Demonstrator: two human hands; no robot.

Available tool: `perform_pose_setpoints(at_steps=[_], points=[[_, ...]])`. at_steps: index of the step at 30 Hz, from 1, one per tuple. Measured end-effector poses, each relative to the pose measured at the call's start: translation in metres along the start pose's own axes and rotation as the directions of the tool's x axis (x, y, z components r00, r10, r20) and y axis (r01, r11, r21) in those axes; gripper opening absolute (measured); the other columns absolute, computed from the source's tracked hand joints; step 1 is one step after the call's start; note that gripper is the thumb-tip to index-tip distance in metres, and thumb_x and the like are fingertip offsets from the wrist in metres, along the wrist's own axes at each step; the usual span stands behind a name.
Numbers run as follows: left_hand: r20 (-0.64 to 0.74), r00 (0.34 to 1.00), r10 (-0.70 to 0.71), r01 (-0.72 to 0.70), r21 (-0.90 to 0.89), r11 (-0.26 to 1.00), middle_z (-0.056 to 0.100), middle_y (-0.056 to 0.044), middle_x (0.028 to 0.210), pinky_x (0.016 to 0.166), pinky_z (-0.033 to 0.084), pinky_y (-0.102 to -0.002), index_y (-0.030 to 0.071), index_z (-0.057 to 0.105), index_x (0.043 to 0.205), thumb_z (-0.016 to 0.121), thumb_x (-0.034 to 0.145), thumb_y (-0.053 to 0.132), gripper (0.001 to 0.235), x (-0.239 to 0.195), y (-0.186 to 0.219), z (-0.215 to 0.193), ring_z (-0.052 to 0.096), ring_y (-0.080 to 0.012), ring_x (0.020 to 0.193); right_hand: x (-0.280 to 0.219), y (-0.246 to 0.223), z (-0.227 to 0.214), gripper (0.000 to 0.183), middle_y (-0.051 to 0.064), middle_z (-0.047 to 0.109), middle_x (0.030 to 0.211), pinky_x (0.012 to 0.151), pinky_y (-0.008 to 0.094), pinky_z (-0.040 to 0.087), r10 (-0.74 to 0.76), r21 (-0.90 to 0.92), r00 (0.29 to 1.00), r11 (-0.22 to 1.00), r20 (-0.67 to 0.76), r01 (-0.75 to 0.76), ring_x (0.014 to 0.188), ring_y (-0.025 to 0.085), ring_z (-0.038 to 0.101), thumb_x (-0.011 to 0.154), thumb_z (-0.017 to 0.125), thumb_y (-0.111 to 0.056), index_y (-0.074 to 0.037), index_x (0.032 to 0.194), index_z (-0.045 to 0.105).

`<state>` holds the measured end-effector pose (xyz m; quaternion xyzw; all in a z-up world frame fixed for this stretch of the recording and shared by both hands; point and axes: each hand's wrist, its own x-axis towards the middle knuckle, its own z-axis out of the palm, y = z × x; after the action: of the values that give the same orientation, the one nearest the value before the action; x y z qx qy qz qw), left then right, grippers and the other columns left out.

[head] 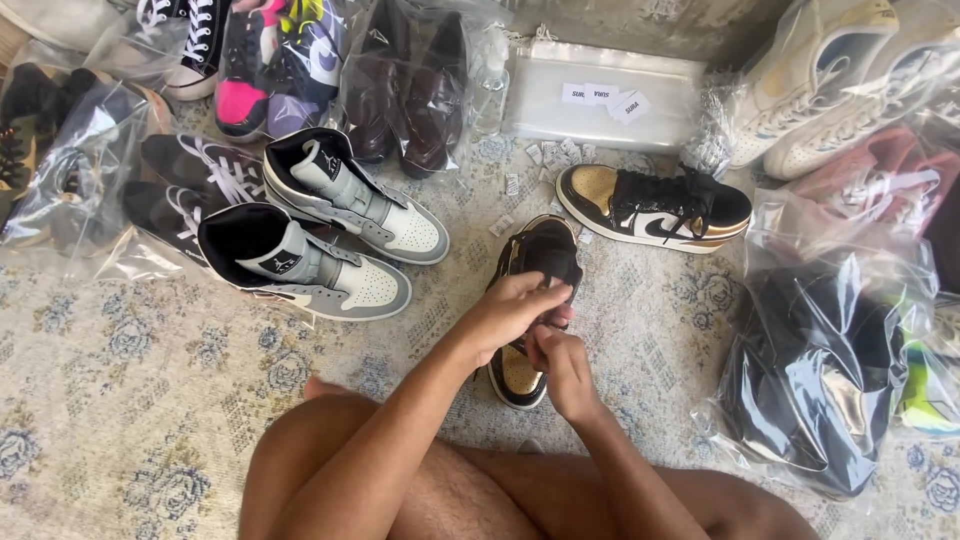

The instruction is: The person sits on a rug surrounded by various shoes and laces a black and gold sneaker. They thread the laces through the eyelets, pull them tight, and tie a knot.

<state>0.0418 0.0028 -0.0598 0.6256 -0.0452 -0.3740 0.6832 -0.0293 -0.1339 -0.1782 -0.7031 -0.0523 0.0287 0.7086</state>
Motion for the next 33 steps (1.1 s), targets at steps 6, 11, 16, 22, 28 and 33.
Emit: perform_pose_setpoints(at_steps=[6, 11, 16, 22, 28, 33], points=[[-0.1, 0.99, -0.102, 0.068, -0.301, 0.951, 0.069, -0.011, 0.085, 0.071, 0.062, -0.024, -0.007, 0.06, 0.128, 0.074, 0.092, 0.026, 0.051, 0.032, -0.04, -0.007, 0.074, -0.0164, 0.081, -0.001, -0.045, 0.012, 0.042, 0.001, 0.041, 0.045, 0.048, 0.027, 0.037, -0.078, -0.122, 0.997, 0.989, 0.007, 0.078, 0.046, 0.013, 0.033, 0.106, 0.049, -0.015, -0.005, 0.07, 0.069], [-0.05, 0.997, -0.065, 0.057, -0.147, 0.987, 0.068, -0.01, 0.084, 0.063, 0.052, -0.023, -0.003, 0.067, 0.109, 0.074, 0.093, 0.038, 0.045, 0.027, -0.028, -0.011, 0.066, -0.0167, 0.08, 0.007, -0.028, 0.001, 0.042, 0.004, 0.049, 0.048, 0.05, 0.028, 0.038, 0.018, -0.011, 0.994, 1.0, -0.107, -0.019, 0.046, 0.014, 0.039, 0.109, 0.042, -0.016, 0.001, 0.084, 0.071], [0.043, 0.999, -0.016, 0.024, -0.184, 0.983, 0.07, -0.012, 0.07, 0.073, 0.047, -0.029, 0.002, 0.071, 0.092, 0.07, 0.098, 0.035, 0.033, 0.044, -0.047, -0.017, 0.07, -0.019, 0.06, 0.011, -0.02, -0.012, 0.04, 0.004, 0.047, 0.052, 0.049, 0.026, 0.034, 0.101, 0.175, 0.976, 0.982, -0.191, -0.067, 0.049, 0.012, 0.039, 0.111, 0.037, -0.018, 0.002, 0.093, 0.067], [0.038, 0.998, 0.052, -0.044, -0.182, 0.982, 0.065, -0.011, 0.069, 0.082, 0.051, -0.035, 0.005, 0.072, 0.098, 0.067, 0.101, 0.026, 0.022, 0.048, -0.061, -0.022, 0.072, -0.0241, 0.06, 0.015, -0.028, -0.013, 0.046, 0.005, 0.046, 0.058, 0.054, 0.027, 0.031, 0.099, 0.361, 0.983, 0.932, -0.155, -0.037, 0.055, 0.013, 0.038, 0.109, 0.029, -0.028, 0.001, 0.095, 0.062], [0.005, 0.997, 0.082, -0.081, -0.142, 0.987, 0.067, -0.011, 0.079, 0.071, 0.049, -0.029, 0.003, 0.073, 0.101, 0.068, 0.099, 0.03, 0.028, 0.026, -0.024, -0.009, 0.064, -0.0167, 0.062, 0.011, -0.028, -0.007, 0.04, 0.01, 0.048, 0.055, 0.051, 0.028, 0.032, 0.151, 0.35, 0.973, 0.933, -0.174, -0.082, 0.051, 0.016, 0.039, 0.111, 0.038, -0.021, 0.003, 0.093, 0.064], [0.036, 0.995, 0.098, -0.09, -0.164, 0.982, 0.069, -0.015, 0.078, 0.056, 0.056, -0.031, 0.002, 0.069, 0.102, 0.068, 0.1, 0.026, 0.024, 0.033, -0.037, -0.01, 0.069, -0.0231, 0.051, 0.011, -0.031, -0.006, 0.037, 0.011, 0.051, 0.056, 0.05, 0.027, 0.032, 0.204, 0.326, 0.962, 0.935, -0.179, -0.138, 0.052, 0.016, 0.042, 0.11, 0.04, -0.019, 0.001, 0.092, 0.065]])
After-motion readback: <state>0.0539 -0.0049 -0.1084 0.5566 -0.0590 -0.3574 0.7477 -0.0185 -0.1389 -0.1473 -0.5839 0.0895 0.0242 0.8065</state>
